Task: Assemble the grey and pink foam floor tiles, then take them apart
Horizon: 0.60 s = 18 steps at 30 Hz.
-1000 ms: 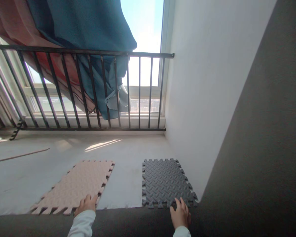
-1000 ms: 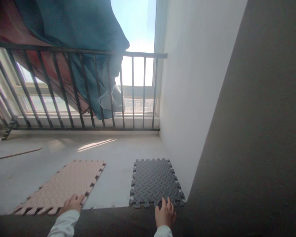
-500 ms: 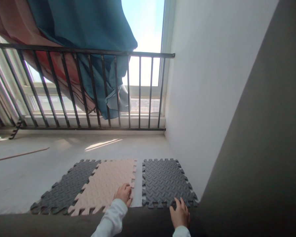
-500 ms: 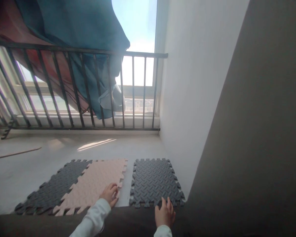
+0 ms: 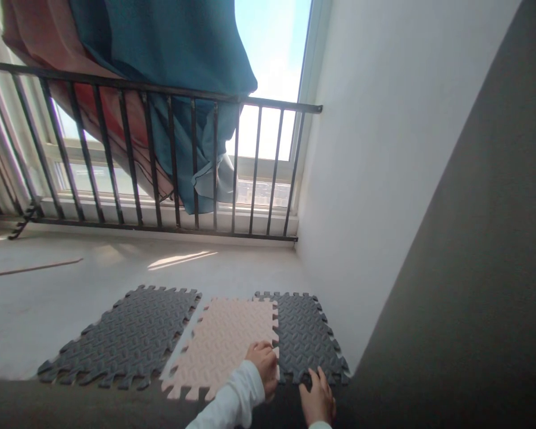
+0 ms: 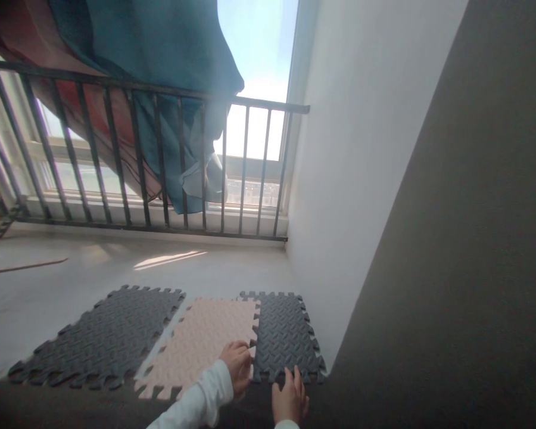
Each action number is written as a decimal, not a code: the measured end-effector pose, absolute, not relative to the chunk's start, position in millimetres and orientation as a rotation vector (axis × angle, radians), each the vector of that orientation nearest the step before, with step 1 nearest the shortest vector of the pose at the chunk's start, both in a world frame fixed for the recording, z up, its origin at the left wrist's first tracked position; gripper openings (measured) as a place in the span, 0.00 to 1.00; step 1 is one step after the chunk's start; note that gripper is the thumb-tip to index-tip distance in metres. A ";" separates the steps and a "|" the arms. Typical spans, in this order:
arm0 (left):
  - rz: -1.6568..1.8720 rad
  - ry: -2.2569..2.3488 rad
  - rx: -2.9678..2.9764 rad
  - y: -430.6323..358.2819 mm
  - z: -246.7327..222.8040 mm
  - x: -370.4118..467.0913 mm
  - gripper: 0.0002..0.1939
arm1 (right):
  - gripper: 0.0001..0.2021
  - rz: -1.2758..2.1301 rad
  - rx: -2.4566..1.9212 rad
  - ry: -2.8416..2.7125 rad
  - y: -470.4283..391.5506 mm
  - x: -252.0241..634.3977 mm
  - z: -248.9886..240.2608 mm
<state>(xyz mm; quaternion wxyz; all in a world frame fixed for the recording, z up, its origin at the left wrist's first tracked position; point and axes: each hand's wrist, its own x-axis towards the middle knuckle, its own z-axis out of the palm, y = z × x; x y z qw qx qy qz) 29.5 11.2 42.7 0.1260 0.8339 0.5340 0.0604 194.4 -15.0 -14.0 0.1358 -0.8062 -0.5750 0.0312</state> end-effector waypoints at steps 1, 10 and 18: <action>0.172 1.582 2.420 12.3 41.4 25.9 0.15 | 0.20 0.090 -2.338 -1.665 -15.0 193.9 -13.8; 0.113 1.766 2.350 23.0 50.5 1.0 0.16 | 0.20 0.127 -2.342 -1.655 -17.3 191.0 -10.0; -0.026 1.835 2.282 28.0 40.5 -11.6 0.16 | 0.20 0.168 -2.338 -1.647 -18.3 190.9 -7.9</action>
